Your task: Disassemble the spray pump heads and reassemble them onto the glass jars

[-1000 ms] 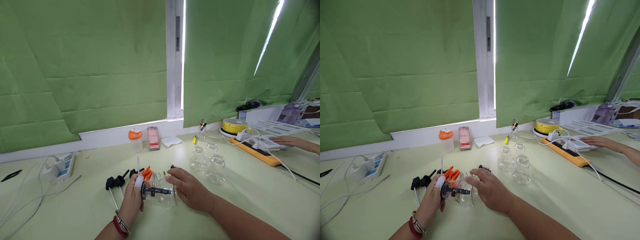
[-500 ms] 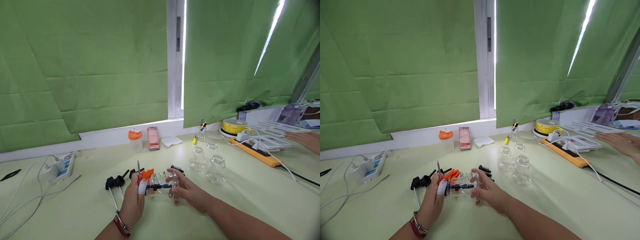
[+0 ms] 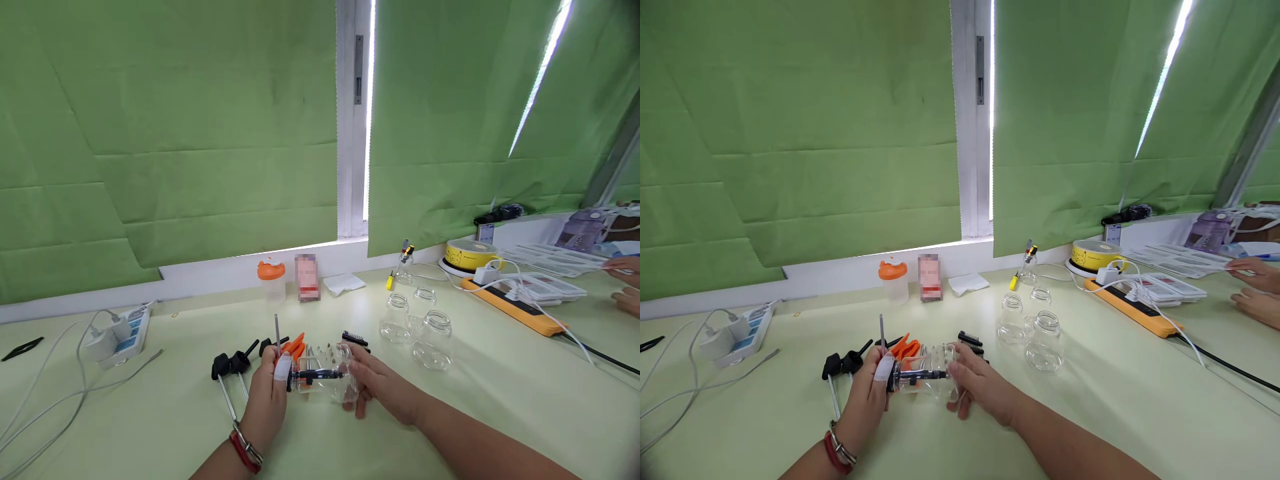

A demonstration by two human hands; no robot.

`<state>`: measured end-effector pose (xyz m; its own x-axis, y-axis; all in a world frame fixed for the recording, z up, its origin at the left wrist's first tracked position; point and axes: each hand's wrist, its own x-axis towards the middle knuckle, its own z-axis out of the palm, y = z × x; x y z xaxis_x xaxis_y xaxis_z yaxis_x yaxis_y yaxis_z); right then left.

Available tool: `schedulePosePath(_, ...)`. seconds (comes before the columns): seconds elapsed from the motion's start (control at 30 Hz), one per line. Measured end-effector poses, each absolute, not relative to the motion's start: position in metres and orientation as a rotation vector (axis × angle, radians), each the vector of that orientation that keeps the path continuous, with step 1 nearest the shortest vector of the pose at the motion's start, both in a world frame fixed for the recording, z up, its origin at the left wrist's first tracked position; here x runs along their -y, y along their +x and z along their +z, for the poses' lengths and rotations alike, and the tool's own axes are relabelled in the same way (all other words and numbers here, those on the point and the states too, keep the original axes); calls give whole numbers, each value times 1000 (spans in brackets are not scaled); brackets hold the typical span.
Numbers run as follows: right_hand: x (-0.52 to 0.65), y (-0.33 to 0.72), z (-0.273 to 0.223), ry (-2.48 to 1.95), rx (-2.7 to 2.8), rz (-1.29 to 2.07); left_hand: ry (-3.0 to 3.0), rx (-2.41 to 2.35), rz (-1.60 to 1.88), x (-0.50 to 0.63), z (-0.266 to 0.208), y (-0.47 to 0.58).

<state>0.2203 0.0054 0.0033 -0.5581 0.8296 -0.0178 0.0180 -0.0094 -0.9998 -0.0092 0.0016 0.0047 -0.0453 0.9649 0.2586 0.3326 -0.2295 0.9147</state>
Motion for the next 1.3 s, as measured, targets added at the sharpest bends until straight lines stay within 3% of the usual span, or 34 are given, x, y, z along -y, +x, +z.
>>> schedulePosePath(0.3, -2, 224, 5, -876, 2045, 761, 1463, -1401, 1263, -6, 4, -8)
schedulePosePath(0.4, -3, 224, 5, -858, 2033, 826, 1457, -1412, 1271, -6, 2, -8)
schedulePosePath(0.57, -7, 222, 2, -921, 1691, 1525, 1576, -1383, 1289, -2, 7, -8)
schedulePosePath(0.63, -7, 222, 2, -937, 1644, 1582, 1572, -1372, 1277, -2, 8, -7)
schedulePosePath(0.87, -1, 226, 10, -965, 2086, 754, 1362, -1384, 1309, -8, 1, -8)
schedulePosePath(1.3, -9, 247, 28, -1263, 2157, 526, 1296, -1411, 1375, -9, -1, -10)
